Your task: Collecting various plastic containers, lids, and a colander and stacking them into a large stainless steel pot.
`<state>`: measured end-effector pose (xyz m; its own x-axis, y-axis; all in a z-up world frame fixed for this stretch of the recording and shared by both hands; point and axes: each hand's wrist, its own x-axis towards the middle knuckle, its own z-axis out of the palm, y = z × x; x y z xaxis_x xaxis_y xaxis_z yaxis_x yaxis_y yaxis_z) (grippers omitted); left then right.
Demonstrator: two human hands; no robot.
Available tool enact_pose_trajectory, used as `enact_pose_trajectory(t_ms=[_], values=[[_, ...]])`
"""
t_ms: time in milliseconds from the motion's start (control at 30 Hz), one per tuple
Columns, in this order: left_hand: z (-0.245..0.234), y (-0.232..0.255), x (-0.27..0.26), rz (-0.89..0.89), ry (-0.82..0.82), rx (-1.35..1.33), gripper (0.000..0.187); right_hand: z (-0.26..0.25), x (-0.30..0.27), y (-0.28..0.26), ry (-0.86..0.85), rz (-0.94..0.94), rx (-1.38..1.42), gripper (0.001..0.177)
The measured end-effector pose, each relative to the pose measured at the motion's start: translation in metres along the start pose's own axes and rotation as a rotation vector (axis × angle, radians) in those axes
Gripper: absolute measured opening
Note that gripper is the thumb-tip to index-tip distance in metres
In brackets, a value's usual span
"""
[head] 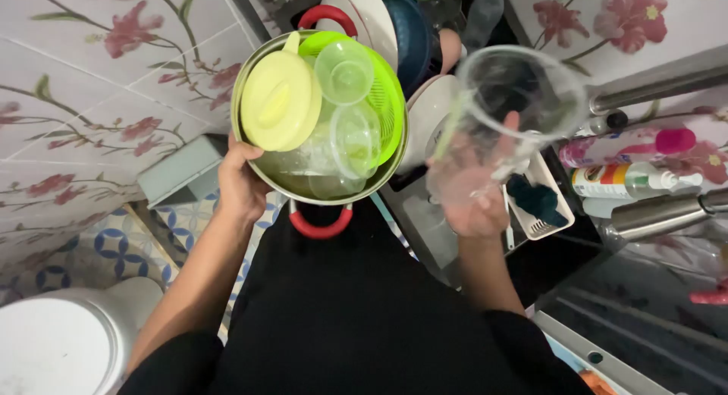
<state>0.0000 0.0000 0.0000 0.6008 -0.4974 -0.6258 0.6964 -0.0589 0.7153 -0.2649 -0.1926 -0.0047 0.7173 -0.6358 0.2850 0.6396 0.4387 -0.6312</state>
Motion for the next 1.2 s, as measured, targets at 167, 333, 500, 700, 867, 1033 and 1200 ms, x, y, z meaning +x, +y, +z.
enact_pose_trajectory(t_ms=[167, 333, 500, 700, 867, 1033, 1200], values=[[0.01, 0.013, -0.014, -0.047, -0.008, -0.007, 0.07, 0.032, -0.002, 0.004, -0.064, 0.143, 0.107, 0.1], [0.012, 0.015, -0.021, -0.04, -0.027, 0.011, 0.062, 0.048, 0.002, 0.009, -0.044, 0.224, 0.037, 0.107], [0.01, 0.005, -0.017, -0.035, -0.077, 0.049, 0.078, 0.031, 0.003, 0.028, 0.019, 0.034, -0.272, 0.119], [0.006, -0.001, -0.013, -0.019, -0.091, 0.061, 0.083, 0.059, 0.007, 0.01, -0.011, -0.054, -0.962, 0.126], [-0.005, -0.015, -0.003, -0.029, -0.103, 0.042, 0.076, 0.07, 0.024, 0.006, 0.074, -0.226, -1.046, 0.074], [0.003, -0.008, -0.016, -0.019, -0.121, 0.074, 0.073, 0.073, 0.034, -0.015, 0.079, -0.235, -1.063, 0.097], [-0.002, -0.015, -0.009, -0.056, -0.234, 0.04, 0.09, 0.118, 0.061, -0.048, -0.168, -0.277, -1.664, 0.043]])
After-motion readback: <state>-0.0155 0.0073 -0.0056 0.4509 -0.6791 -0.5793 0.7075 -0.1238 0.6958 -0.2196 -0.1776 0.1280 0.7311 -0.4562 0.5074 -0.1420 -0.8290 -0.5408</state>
